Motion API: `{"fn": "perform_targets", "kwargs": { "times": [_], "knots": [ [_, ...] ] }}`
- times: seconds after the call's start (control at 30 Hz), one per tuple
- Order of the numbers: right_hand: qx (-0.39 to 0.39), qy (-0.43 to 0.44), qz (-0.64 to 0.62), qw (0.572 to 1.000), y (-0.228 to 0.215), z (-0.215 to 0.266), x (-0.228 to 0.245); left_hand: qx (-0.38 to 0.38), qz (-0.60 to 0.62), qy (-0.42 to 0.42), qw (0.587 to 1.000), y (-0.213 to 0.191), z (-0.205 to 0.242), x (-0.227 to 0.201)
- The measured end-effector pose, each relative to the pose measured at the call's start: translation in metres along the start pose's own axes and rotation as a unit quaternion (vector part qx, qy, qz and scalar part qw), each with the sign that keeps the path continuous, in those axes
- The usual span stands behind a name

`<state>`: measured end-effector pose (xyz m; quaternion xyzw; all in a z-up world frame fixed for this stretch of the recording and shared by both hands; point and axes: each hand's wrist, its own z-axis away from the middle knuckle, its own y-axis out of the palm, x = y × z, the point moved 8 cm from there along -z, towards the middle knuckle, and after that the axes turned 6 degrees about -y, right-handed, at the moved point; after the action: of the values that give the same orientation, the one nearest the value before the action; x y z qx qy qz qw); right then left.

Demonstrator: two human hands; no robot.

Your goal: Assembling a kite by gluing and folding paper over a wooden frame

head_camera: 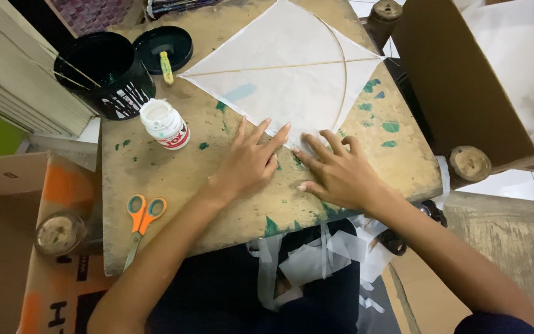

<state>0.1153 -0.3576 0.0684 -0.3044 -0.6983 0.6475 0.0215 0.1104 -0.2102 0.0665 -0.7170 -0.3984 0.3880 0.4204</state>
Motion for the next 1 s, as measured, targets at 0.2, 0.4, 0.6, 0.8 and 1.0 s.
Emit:
{"fn": "perform_targets", "kwargs": {
  "times": [0.2,0.4,0.6,0.8,1.0],
  "knots": [
    [-0.008,-0.002,-0.006,1.000,-0.003,0.009,-0.005,-0.012,-0.045,0.011,0.999,0.016,0.000,0.008],
    [-0.066,0.001,0.022,0.998,-0.029,0.009,-0.013,-0.005,-0.054,0.010,0.998,0.017,0.000,0.005],
    [-0.076,-0.005,0.022,0.997,-0.016,0.011,-0.009,0.007,-0.021,-0.004,1.000,0.011,0.002,0.000],
    [-0.055,0.002,0.026,0.998,-0.009,0.021,-0.002,0.009,-0.020,-0.010,1.000,0.015,-0.001,0.008],
    [-0.019,-0.006,0.013,1.000,-0.025,0.028,-0.003,0.034,-0.006,-0.019,0.999,0.014,0.000,0.008]
  ]
}}
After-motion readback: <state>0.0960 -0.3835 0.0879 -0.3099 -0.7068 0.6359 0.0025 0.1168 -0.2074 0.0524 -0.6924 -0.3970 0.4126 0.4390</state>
